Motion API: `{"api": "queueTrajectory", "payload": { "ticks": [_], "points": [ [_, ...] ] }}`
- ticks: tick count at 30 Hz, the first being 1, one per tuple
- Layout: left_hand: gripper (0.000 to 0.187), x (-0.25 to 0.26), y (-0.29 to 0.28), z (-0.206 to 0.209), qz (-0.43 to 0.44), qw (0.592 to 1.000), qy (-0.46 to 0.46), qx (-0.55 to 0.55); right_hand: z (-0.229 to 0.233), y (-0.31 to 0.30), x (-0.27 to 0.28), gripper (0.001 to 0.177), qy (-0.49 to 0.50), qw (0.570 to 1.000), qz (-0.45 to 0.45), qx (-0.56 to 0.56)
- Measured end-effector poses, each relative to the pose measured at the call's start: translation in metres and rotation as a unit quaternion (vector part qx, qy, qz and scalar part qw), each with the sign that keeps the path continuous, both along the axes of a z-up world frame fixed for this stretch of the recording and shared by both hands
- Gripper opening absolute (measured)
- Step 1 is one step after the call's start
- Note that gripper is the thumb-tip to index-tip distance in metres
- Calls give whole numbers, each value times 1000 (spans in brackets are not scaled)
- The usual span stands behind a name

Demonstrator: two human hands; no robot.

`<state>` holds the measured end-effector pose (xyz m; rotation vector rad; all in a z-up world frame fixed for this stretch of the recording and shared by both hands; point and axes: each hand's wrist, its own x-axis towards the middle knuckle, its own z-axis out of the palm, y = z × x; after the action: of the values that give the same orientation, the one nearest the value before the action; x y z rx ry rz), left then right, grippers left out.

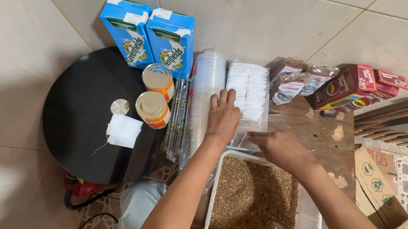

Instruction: Manually filling small paper tea bags with tea leaves using a spoon from a plastic container.

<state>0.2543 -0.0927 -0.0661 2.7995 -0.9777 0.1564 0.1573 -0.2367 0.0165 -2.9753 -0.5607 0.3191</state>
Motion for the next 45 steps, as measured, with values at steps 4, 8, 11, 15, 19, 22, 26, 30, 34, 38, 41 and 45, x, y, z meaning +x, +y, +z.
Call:
{"api": "queueTrajectory", "payload": {
  "ticks": [4, 8, 11, 15, 19, 22, 26, 30, 34, 38, 41, 45],
  "points": [
    [17, 2, -8, -5, 6, 998, 0, 55, -14, -1, -1, 30, -30, 999, 10, 13],
    [16, 4, -3, 0, 6, 999, -5, 31, -23, 2, 2, 31, -28, 999, 30, -28],
    [17, 7, 4, 11, 1, 1000, -3, -11, -25, 6, 5, 31, -29, 998, 35, -37],
    [15, 10, 11, 22, -18, 997, -21, -75, -40, 13, 8, 30, -1, 999, 36, 8],
    [15, 16, 8, 18, -28, 996, -12, -79, -32, 31, 18, 31, 70, 994, 44, -67],
    [14, 22, 2, -1, -39, 995, -29, -83, -81, 29, 36, 28, 78, 992, 58, -79],
    [17, 16, 7, 13, -39, 997, -36, -64, -112, 23, 48, 24, 71, 984, 73, -143],
    [17, 16, 8, 18, -47, 996, -58, -42, -134, 6, 47, 18, 62, 980, 69, -175],
    [19, 18, 5, 15, -62, 995, -64, -35, -126, 2, 39, 24, 79, 976, 74, -189],
    [21, 19, 0, 19, -62, 996, -52, -26, -51, 21, 34, 30, 119, 983, 42, -134],
    [20, 19, 1, 20, -61, 997, -44, -26, -12, 23, 28, 35, 172, 983, -31, -52],
    [22, 17, 4, 18, -62, 997, -31, -27, -7, 7, 19, 31, 75, 991, -94, 64]
  ]
}}
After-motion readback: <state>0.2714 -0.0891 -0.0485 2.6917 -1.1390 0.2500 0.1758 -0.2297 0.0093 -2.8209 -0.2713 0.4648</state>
